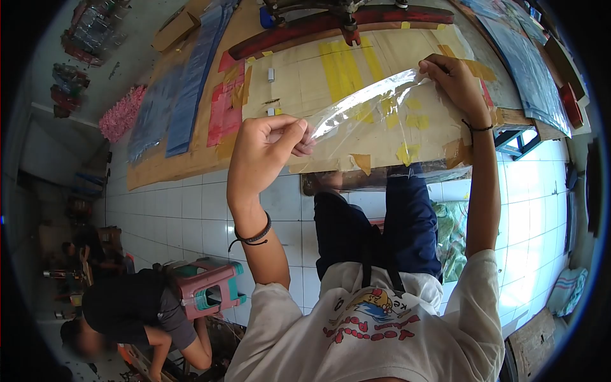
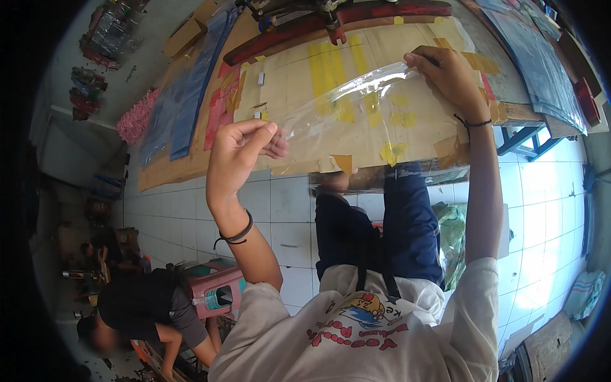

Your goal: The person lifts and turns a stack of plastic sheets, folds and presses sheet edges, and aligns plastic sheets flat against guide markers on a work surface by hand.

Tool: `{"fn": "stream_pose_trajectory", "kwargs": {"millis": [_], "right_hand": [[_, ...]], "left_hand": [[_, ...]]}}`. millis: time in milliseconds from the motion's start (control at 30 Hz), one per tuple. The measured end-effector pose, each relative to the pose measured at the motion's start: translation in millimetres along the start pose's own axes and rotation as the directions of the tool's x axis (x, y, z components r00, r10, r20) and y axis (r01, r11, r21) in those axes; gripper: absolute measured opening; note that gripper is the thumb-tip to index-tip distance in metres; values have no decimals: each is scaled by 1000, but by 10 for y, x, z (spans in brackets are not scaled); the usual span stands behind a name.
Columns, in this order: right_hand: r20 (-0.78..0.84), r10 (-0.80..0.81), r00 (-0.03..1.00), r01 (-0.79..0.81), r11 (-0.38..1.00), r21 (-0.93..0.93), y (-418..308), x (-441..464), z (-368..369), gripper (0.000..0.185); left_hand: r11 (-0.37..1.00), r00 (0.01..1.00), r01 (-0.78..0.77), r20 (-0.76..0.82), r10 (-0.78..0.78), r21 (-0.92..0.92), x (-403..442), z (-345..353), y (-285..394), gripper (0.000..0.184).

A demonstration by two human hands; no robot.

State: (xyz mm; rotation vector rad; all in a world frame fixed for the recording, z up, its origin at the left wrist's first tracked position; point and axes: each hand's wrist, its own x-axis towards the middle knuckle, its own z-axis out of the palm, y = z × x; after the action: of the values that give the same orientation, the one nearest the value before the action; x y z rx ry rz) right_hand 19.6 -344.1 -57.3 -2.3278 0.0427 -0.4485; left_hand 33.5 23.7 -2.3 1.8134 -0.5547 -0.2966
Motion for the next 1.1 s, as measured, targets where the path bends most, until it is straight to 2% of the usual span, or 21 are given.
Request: {"fn": "stream_pose_trajectory", "kwargs": {"millis": [767, 867, 967, 1067, 1100], "right_hand": [[-6, 18, 1000, -18, 1000, 23, 14, 6, 3, 38], [-13, -30, 999, 30, 999, 20, 5, 0, 6, 38], [-57, -49, 997, 50, 998, 28, 48, 5, 30, 38], [-10, 54, 999, -53, 997, 55, -8, 5, -25, 37], [-15, 34, 999, -33, 999, 42, -20, -6, -23, 37]], "left_hand": [[1000, 998, 1, -56, -1, 7, -52, -52, -20, 24], [999, 998, 21, -57, -20, 26, -57, -60, -18, 24], [999, 996, 4, -84, -9, -51, -71, -94, -82, 23], [999, 979, -35, -201, 26, -37, -120, -238, -114, 22], [999, 975, -34, -218, 33, -2, -129, -252, -129, 21]]}}
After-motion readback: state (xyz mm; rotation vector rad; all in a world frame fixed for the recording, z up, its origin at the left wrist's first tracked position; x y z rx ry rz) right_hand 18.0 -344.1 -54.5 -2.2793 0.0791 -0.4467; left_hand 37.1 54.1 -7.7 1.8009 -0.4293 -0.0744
